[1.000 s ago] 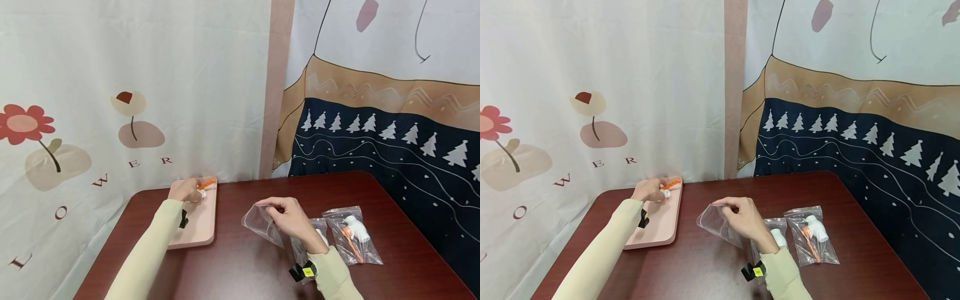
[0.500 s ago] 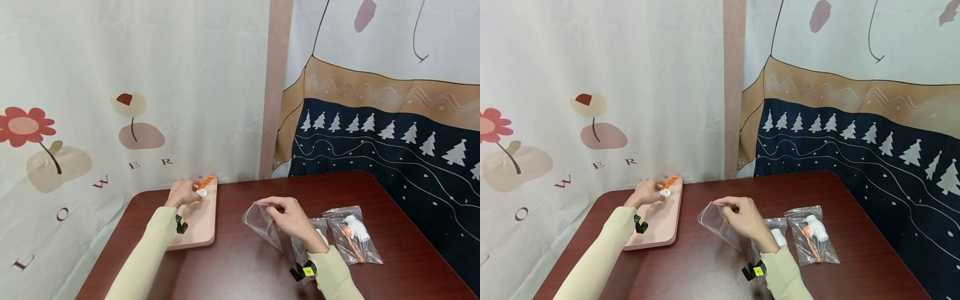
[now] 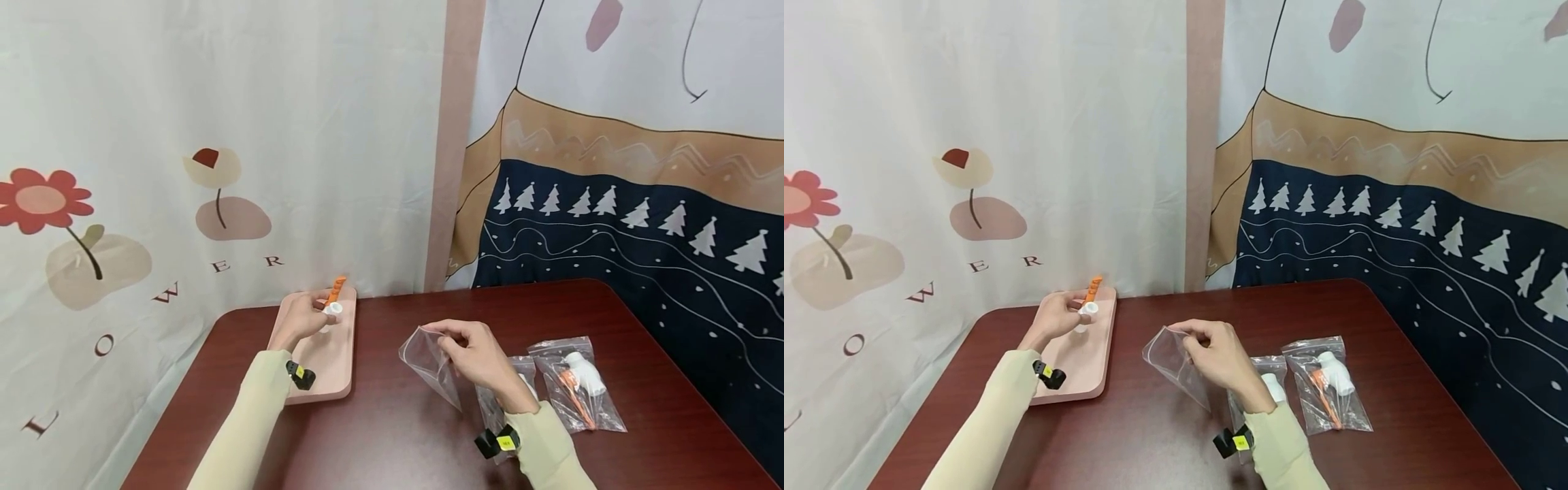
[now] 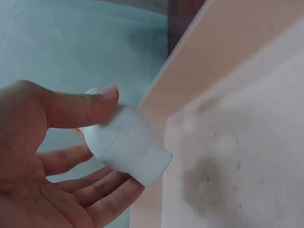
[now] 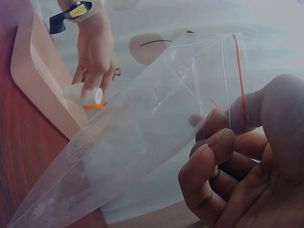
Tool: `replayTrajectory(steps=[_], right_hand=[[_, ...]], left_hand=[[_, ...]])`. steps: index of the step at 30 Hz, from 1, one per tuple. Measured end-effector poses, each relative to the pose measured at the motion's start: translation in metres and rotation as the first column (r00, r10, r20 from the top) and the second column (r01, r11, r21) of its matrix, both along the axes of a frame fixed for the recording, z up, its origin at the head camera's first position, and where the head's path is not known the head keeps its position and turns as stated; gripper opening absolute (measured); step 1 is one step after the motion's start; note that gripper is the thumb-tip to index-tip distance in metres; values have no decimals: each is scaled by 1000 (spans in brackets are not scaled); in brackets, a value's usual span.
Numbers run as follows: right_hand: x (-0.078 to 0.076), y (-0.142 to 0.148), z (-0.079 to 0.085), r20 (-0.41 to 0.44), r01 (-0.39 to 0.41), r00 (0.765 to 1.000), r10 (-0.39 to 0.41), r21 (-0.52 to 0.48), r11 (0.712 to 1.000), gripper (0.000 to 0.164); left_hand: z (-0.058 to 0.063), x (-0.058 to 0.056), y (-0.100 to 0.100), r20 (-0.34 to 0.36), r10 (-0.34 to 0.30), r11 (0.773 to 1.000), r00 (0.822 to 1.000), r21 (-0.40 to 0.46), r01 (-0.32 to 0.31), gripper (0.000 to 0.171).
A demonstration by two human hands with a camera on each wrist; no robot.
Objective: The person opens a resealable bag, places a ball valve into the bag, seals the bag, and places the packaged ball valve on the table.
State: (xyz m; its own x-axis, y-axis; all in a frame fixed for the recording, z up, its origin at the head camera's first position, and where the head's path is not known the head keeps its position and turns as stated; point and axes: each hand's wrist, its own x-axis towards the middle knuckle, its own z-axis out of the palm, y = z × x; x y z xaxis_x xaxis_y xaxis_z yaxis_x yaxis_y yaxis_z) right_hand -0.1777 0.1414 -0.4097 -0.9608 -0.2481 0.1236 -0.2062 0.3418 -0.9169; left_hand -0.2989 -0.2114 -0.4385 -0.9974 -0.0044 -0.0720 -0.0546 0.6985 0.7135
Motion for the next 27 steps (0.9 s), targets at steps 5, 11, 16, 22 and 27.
replayTrajectory(steps=[5,11,16,22,27], right_hand=[[0,0,0,-6,-7,1000,7,-1,1000,37],[-1,0,0,-12,-13,1000,13,-2,1000,37],[0,0,0,-13,-16,1000,16,-3,1000,37],[0,-1,0,-11,-17,1000,17,-5,1000,38],[0,-1,-1,-13,-11,1000,12,7,1000,38]], left_hand=[[0,7,9,-31,-8,996,999,93,11,65],[1,19,21,-58,-41,980,997,190,51,67],[9,31,33,-71,-44,964,996,257,61,71],[16,43,47,-90,-79,934,993,340,106,67],[19,50,59,-109,-129,891,986,424,164,64]])
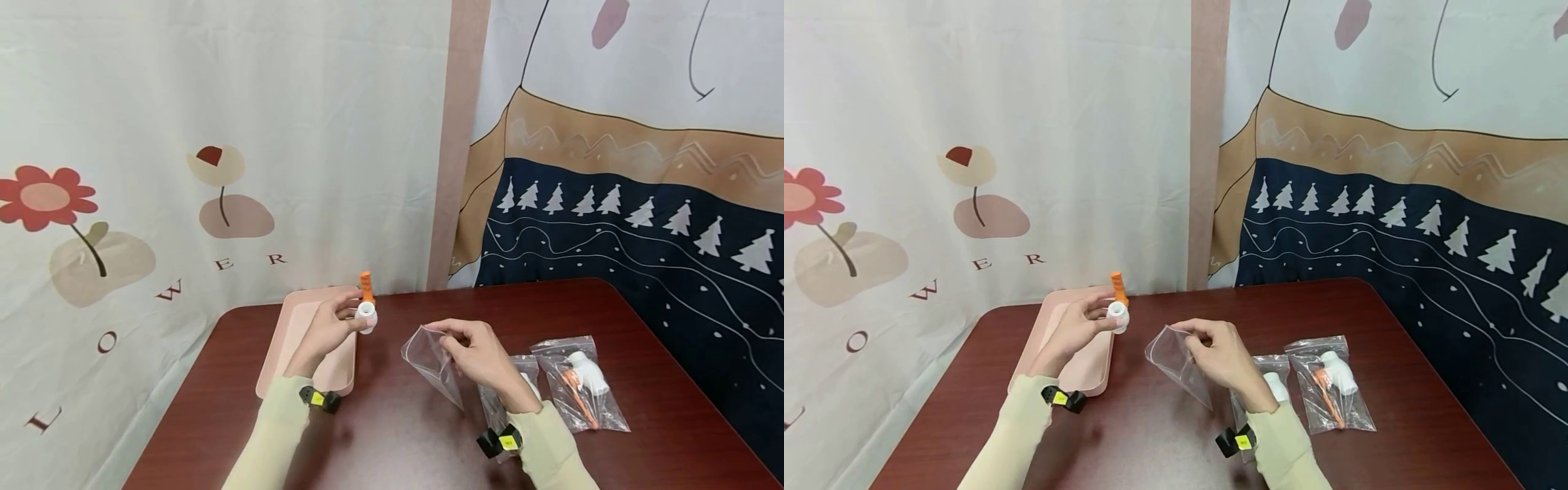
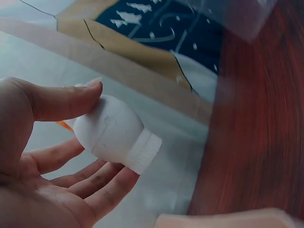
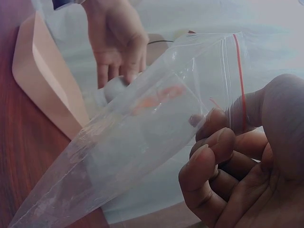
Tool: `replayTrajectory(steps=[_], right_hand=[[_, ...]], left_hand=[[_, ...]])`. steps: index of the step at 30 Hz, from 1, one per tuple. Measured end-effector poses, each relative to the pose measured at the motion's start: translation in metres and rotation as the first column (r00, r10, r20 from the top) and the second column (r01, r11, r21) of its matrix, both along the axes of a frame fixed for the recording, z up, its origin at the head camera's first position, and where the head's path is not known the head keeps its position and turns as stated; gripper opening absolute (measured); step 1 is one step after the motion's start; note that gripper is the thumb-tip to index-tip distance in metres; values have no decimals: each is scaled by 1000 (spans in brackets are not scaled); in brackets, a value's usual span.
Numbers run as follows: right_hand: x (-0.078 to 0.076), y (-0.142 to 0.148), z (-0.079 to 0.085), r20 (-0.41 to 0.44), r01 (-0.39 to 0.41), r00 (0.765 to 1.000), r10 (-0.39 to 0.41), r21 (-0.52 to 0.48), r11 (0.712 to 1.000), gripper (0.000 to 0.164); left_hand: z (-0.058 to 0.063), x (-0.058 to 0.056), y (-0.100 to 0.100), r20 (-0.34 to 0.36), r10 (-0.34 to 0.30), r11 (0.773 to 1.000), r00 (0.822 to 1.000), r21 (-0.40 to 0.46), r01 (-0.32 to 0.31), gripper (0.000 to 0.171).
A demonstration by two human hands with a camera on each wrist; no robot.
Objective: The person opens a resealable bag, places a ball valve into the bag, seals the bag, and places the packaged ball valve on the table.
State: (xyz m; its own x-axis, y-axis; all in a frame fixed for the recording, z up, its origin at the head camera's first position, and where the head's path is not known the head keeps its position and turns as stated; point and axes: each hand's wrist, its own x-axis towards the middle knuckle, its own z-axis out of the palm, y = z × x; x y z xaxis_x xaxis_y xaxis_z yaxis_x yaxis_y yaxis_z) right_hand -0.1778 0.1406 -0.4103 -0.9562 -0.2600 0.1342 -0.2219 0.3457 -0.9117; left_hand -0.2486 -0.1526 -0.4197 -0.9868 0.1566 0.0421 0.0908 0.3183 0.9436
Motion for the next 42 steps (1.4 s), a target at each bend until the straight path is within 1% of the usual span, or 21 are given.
replayTrajectory(steps=[7,11,14,21,26,33,37,42], right_hand=[[0,0,0,-7,-2,1000,2,4,1000,38],[0,0,0,-8,-8,1000,8,6,1000,37],[0,-1,0,-9,-11,1000,11,10,1000,37],[0,-2,0,4,-1,1000,1,10,1000,36],[0,-3,-1,0,-9,1000,9,14,1000,36],[-1,-5,-4,23,-9,1000,8,26,1000,32],[-2,-6,-4,35,-4,999,3,25,1000,29],[-2,-6,-3,41,-2,999,2,18,1000,28]], left_hand=[[10,13,13,18,-90,991,996,101,88,66],[17,20,17,0,-125,982,992,141,124,67],[26,26,23,-24,-147,973,989,178,149,67],[47,42,37,-74,-173,948,982,259,186,70],[55,54,42,-119,-173,939,978,281,200,71],[58,70,51,-180,-169,938,969,273,214,69],[56,75,57,-205,-172,935,963,275,226,68],[53,78,64,-229,-206,926,951,268,265,65]])
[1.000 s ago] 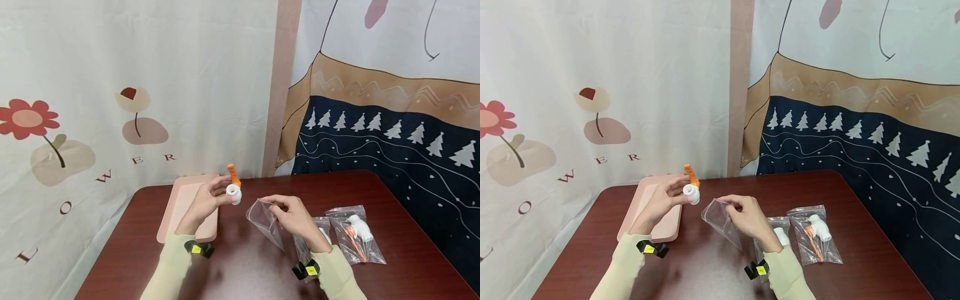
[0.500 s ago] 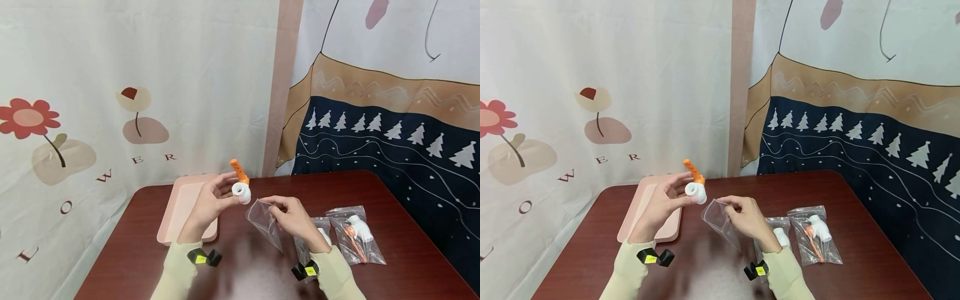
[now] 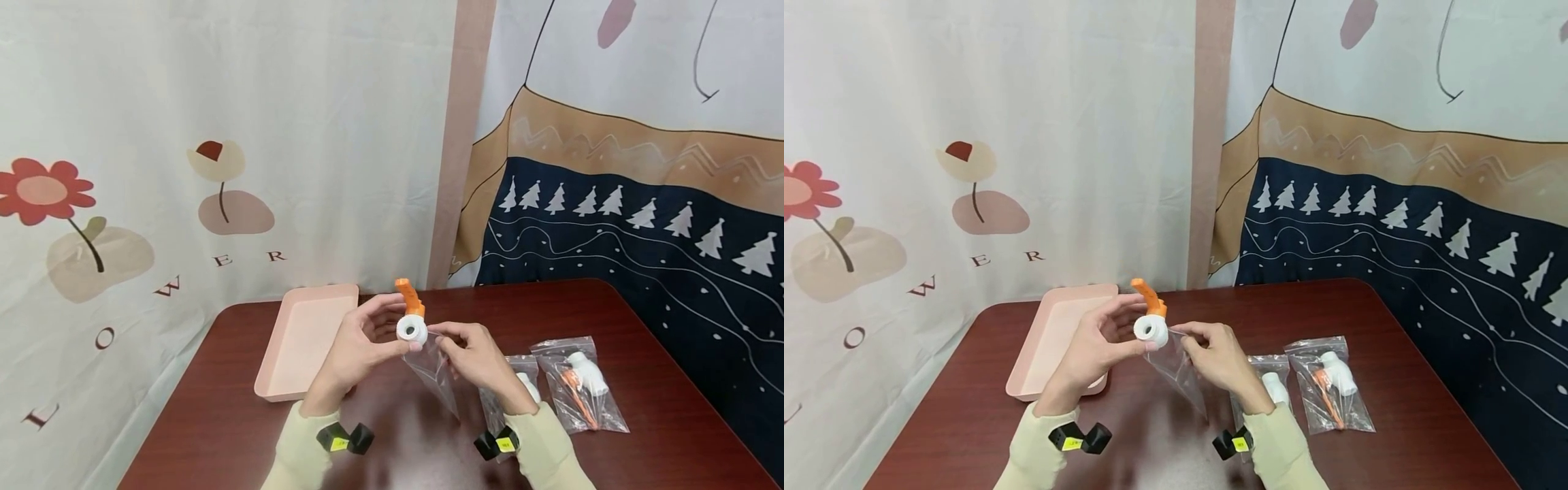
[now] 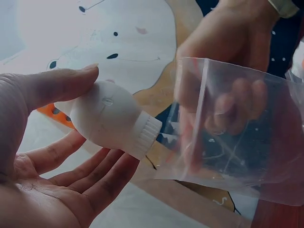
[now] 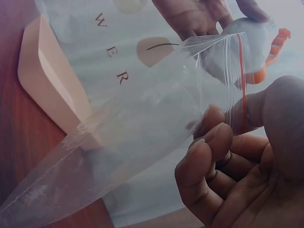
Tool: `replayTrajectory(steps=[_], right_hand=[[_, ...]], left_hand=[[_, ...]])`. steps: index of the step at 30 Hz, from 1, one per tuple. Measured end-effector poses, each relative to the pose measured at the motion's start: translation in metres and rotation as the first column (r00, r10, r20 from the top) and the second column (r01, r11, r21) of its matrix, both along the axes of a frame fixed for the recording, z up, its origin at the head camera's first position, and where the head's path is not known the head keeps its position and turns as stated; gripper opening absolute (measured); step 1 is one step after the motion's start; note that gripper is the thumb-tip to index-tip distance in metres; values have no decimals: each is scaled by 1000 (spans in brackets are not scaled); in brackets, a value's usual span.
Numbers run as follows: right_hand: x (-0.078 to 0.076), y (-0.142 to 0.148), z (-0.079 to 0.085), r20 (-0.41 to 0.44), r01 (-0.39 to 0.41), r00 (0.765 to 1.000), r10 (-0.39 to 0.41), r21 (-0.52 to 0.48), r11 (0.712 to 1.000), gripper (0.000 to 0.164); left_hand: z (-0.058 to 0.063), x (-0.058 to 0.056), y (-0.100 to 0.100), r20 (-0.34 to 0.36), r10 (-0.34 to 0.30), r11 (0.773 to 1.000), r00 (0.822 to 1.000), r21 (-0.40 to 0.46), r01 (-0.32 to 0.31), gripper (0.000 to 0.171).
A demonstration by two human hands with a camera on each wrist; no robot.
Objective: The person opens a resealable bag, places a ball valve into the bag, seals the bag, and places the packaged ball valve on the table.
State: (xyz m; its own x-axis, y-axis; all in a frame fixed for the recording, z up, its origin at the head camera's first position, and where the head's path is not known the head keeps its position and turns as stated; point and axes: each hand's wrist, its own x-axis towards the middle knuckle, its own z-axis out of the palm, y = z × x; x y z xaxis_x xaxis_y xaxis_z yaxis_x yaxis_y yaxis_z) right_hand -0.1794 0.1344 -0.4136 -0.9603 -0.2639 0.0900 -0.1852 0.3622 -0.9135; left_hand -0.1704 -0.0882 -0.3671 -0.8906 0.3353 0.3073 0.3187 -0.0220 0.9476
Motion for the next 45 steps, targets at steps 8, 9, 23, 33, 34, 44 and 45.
replayTrajectory(steps=[8,9,23,33,34,44,45], right_hand=[[1,-2,-1,7,-27,1000,27,-31,999,27],[1,-2,-1,6,-28,1000,28,-32,999,26],[3,-2,3,24,0,1000,1,-32,999,28],[4,-3,1,-2,-25,1000,25,-34,999,28],[4,-3,1,-4,-27,1000,27,-35,999,27],[5,-5,2,1,-18,1000,18,-36,999,26],[5,-5,2,4,-18,1000,18,-41,999,26]], left_hand=[[-7,1,6,-54,-28,997,998,-77,23,63],[-7,1,6,-55,-29,996,998,-90,24,63],[-4,11,7,-130,-86,957,988,-286,46,60],[-8,12,8,-91,-26,944,996,-331,-5,62],[-8,12,8,-88,-23,944,996,-329,-7,61],[-7,13,10,-100,45,928,994,-363,-79,58],[-7,13,9,-105,62,923,993,-372,-97,58]])
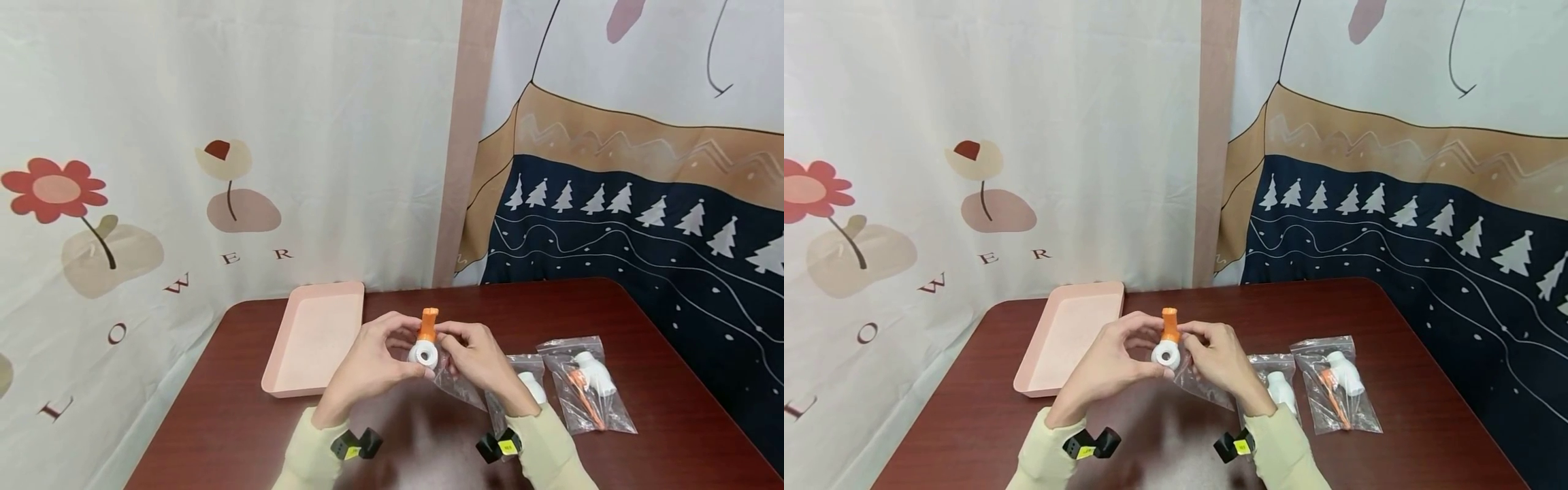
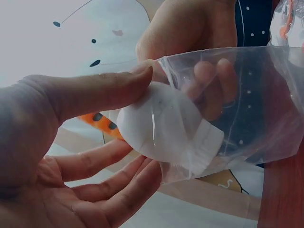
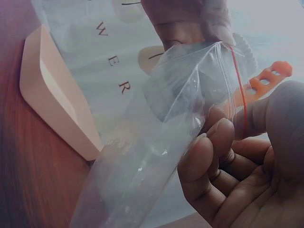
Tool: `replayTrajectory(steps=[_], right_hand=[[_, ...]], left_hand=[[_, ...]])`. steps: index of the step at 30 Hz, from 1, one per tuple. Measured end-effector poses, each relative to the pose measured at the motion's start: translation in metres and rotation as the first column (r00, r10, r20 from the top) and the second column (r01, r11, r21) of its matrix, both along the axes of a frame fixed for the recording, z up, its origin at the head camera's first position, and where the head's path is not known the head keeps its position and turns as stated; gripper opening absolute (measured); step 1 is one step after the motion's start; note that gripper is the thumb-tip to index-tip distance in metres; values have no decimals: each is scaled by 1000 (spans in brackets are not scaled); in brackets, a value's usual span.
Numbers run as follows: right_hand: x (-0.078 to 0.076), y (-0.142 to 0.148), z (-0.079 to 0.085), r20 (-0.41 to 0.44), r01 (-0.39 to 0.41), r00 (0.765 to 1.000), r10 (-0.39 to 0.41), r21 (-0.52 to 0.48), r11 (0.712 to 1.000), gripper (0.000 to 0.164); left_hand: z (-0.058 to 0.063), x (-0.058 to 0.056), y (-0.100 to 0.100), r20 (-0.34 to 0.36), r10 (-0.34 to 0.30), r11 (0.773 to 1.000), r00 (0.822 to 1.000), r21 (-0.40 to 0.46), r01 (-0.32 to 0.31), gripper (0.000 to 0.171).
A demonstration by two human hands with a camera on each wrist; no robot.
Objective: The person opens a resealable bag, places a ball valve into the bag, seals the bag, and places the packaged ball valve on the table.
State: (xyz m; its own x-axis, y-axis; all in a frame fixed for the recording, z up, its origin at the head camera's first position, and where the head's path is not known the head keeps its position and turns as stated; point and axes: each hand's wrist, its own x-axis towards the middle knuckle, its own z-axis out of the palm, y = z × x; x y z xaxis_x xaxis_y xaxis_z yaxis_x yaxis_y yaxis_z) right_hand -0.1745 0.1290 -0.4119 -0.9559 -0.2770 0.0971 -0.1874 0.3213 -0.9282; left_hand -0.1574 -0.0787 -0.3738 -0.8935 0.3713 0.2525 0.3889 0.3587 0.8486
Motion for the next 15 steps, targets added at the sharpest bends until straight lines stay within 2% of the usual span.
replayTrajectory(steps=[4,6,10,15], right_hand=[[0,0,0,5,6,1000,-6,-17,1000,25],[-1,0,-1,-1,21,1000,-21,-17,1000,24],[-1,-1,0,-17,50,999,-50,-17,999,20],[-1,-1,0,9,57,998,-57,-42,997,20]], left_hand=[[-1,-1,-1,-12,56,998,998,-35,-56,60],[-2,-2,-2,-12,63,997,998,-50,-63,62],[-3,-4,-4,12,29,998,999,-59,-28,65],[-3,-4,-8,65,-30,997,997,-76,35,71]])
